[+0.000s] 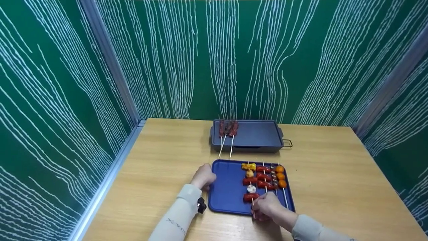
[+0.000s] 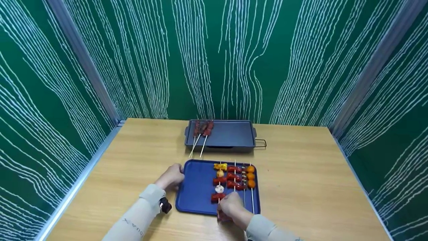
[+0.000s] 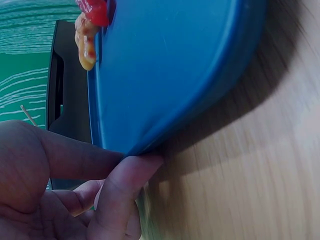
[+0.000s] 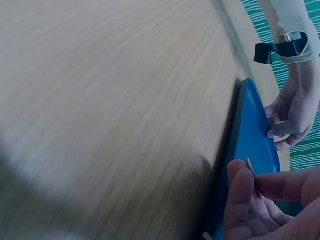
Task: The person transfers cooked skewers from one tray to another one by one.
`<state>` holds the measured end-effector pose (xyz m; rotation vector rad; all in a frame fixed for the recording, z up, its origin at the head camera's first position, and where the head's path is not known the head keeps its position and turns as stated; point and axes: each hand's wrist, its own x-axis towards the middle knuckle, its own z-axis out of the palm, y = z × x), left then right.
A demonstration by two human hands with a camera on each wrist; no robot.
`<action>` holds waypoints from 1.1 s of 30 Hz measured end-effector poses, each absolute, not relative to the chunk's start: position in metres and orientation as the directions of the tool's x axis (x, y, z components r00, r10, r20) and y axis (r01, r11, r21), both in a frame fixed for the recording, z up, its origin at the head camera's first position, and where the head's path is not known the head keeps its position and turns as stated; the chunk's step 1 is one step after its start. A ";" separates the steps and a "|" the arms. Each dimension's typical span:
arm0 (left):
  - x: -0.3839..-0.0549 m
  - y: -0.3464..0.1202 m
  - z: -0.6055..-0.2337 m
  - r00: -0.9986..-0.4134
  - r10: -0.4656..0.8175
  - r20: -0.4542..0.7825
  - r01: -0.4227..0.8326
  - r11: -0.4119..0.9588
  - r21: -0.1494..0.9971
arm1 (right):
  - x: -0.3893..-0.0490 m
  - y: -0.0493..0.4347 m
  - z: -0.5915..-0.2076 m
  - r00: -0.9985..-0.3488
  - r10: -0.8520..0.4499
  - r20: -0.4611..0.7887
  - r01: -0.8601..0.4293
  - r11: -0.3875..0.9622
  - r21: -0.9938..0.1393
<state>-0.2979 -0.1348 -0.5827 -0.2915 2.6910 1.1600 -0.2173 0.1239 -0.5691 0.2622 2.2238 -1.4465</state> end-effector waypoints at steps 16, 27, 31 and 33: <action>-0.306 -0.144 -0.610 -0.969 -0.073 -0.234 -0.223 0.661 0.716 | -0.215 0.123 -0.581 -0.931 -0.080 -0.357 0.261 0.539 -0.801; -0.292 -0.135 -0.583 -0.969 -0.097 -0.228 -0.231 0.694 0.682 | -0.218 0.126 -0.577 -0.945 -0.090 -0.314 0.201 0.597 -0.777; -0.298 -0.137 -0.585 -0.966 -0.089 -0.243 -0.238 0.668 0.705 | -0.221 0.128 -0.572 -0.950 -0.096 -0.296 0.182 0.600 -0.779; -0.308 -0.141 -0.604 -0.972 -0.067 -0.224 -0.211 0.664 0.717 | -0.223 0.129 -0.567 -0.953 -0.094 -0.289 0.185 0.575 -0.797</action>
